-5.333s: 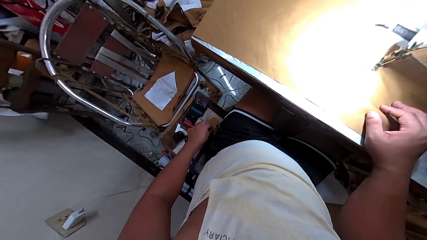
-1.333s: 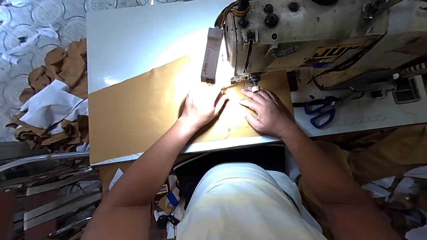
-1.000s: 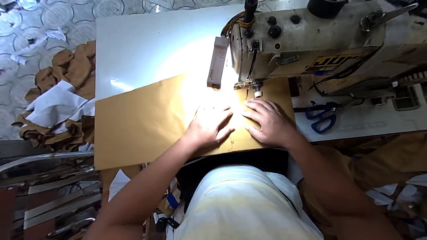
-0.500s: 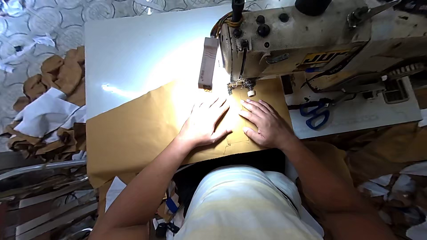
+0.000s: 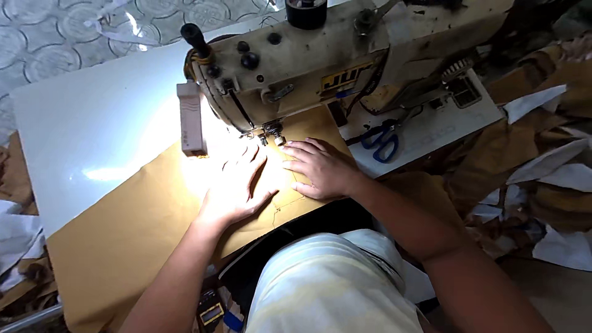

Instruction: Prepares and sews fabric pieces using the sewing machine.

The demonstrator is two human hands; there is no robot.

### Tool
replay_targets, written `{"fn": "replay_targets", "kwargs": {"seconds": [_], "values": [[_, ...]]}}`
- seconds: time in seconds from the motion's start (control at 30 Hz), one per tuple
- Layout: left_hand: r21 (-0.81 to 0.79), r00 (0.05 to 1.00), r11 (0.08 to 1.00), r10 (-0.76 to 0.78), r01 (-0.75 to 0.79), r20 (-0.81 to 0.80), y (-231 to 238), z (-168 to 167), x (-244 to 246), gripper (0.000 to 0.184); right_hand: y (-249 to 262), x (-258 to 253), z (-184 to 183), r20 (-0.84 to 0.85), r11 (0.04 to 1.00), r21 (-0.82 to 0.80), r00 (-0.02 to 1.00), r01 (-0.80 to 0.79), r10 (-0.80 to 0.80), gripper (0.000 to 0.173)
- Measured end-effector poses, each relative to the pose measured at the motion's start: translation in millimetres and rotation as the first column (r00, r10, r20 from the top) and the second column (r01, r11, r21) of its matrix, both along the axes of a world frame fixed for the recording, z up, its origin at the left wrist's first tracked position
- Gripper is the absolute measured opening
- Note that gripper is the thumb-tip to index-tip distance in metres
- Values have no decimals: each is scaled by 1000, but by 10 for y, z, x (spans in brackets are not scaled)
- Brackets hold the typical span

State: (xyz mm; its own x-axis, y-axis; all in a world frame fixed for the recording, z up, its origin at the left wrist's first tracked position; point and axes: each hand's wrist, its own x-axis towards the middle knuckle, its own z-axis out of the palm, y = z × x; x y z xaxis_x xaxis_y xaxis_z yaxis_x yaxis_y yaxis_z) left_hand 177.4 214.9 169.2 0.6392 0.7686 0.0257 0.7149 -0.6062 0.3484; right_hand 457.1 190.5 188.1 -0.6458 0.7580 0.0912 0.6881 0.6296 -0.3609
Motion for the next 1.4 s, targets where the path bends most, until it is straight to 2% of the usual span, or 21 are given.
{"fn": "replay_targets", "kwargs": {"seconds": [0.4,0.57,0.77,1.4], "values": [[27,1000,1000,-7,7,3,28,-3,4,87,6,30,-51,-25,1000,16,999,21,-20,54],[22,999,1000,-9,10,-42,64,57,-9,87,92,21,-91,-34,1000,2,999,5,-5,55],[8,1000,1000,-25,25,17,179,75,-30,85,180,-14,-50,-1,1000,-17,1000,23,-23,57],[1,1000,1000,-17,17,20,201,84,-37,89,182,-15,-90,-6,999,-10,999,32,-32,60]]}}
